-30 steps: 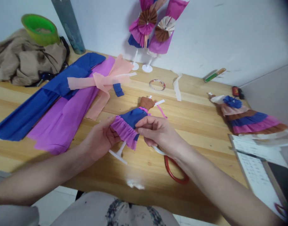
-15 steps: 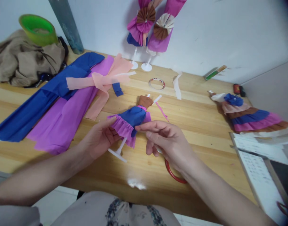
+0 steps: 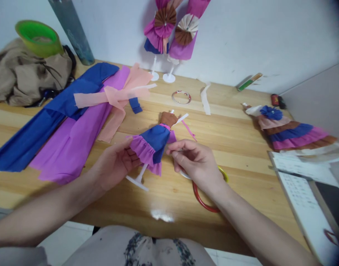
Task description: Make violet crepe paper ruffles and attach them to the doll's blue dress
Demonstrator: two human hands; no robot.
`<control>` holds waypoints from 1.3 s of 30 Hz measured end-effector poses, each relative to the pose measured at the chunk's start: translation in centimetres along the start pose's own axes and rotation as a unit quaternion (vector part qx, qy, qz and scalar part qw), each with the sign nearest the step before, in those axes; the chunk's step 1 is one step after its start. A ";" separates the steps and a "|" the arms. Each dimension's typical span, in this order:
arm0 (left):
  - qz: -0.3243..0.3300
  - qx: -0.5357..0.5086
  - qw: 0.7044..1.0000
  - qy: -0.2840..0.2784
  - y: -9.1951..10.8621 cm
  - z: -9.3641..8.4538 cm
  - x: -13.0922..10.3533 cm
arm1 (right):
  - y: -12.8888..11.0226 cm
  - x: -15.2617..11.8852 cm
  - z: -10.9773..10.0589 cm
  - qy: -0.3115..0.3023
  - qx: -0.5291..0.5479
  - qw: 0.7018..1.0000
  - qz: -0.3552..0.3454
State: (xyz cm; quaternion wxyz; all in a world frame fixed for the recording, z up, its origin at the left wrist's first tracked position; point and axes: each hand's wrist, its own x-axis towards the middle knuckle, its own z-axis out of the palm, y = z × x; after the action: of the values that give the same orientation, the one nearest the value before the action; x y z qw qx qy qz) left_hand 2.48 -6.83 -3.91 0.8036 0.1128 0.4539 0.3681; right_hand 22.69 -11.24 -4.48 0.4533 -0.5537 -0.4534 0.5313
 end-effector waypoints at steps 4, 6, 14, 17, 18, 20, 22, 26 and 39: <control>0.014 0.035 0.999 -0.034 0.2 -0.1 0.0 | 2.2 -0.1 -0.4 -0.010 -0.110 0.994 -0.022; 0.024 0.062 0.997 -0.050 0.2 -0.2 0.0 | 2.6 -0.2 -0.3 -0.035 -0.175 0.983 -0.051; 0.057 0.161 0.981 -0.091 0.1 0.4 -0.2 | 1.9 -0.3 0.9 -0.072 -0.195 0.974 -0.092; 0.047 0.185 0.977 -0.095 0.2 0.9 -0.2 | 2.2 0.1 1.3 -0.079 -0.168 0.979 -0.082; 0.044 0.190 0.976 -0.092 0.3 1.0 -0.2 | 2.3 0.2 1.4 -0.077 -0.164 0.980 -0.083; 0.042 0.193 0.977 -0.076 0.3 1.2 0.0 | 2.4 0.5 1.6 -0.072 -0.166 0.979 -0.093; 0.039 0.183 0.981 -0.049 0.2 1.2 0.2 | 2.4 0.9 1.7 -0.068 -0.178 0.976 -0.103; 0.021 0.135 0.991 -0.003 0.3 1.2 0.3 | 2.1 1.3 2.0 -0.070 -0.229 0.960 -0.143; 0.056 0.164 0.981 -0.081 0.2 0.7 0.2 | 1.6 1.4 2.4 -0.078 -0.333 0.915 -0.216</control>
State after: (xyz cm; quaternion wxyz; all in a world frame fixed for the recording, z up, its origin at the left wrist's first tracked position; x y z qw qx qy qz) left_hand 3.00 -6.46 -3.50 0.7863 0.2981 0.4345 0.3225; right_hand 20.33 -10.11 -6.38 0.3100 -0.5179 -0.7464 0.2802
